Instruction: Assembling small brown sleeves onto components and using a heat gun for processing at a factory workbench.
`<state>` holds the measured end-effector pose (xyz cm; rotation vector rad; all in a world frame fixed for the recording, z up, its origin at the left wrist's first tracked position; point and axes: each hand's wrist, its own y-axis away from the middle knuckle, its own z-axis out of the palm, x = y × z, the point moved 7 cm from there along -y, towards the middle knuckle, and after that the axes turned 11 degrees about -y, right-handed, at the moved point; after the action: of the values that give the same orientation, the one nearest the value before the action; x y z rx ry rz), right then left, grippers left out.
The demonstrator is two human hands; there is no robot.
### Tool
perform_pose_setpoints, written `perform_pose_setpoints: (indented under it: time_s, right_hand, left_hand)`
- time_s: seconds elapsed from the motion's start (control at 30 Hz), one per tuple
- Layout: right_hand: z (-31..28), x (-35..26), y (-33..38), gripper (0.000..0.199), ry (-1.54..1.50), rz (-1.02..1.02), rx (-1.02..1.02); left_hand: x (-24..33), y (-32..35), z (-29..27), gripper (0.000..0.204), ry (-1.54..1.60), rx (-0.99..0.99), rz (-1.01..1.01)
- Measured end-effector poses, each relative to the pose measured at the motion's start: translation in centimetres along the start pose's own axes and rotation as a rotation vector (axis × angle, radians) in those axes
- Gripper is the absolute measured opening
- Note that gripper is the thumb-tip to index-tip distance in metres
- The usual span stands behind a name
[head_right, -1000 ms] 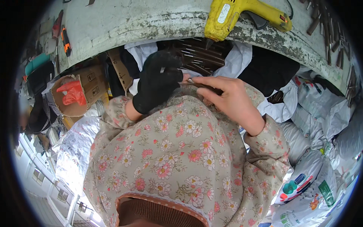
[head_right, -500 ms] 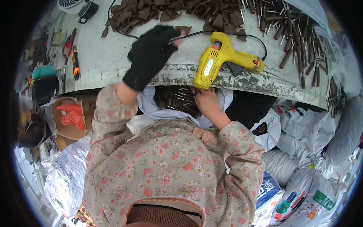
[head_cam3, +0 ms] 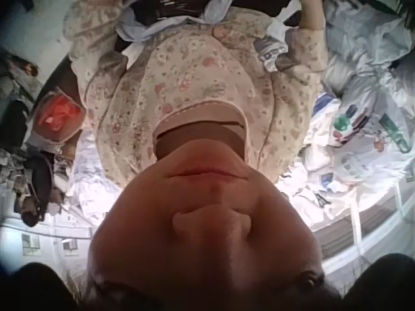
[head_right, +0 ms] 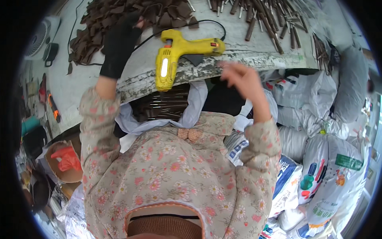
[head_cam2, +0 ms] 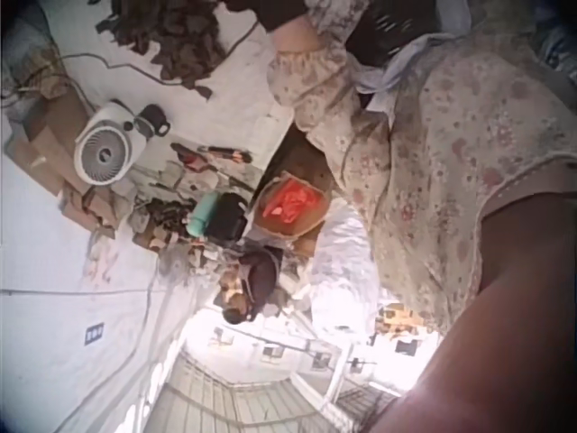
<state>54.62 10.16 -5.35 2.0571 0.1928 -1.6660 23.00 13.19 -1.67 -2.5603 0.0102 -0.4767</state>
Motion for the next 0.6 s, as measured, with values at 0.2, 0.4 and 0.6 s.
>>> perform_pose_setpoints:
  time_s: [0.2,0.4,0.6]
  right_hand:
    - [-11.2,-2.2,-9.6,0.045,0.704,-0.276,0.573]
    - [-13.4,0.7,-12.3,0.063,0.856,-0.132,0.621]
    - [-9.5,0.4,-6.6,0.031,-0.032,-0.190,0.475]
  left_hand:
    - [3.7,9.5,-4.6,0.020,-0.211,-0.081,-0.079]
    - [2.8,12.8,-3.8,0.022,-0.120,-0.259,-0.137]
    - [2.3,12.1,-3.0,0.025,0.068,-0.248,-0.307]
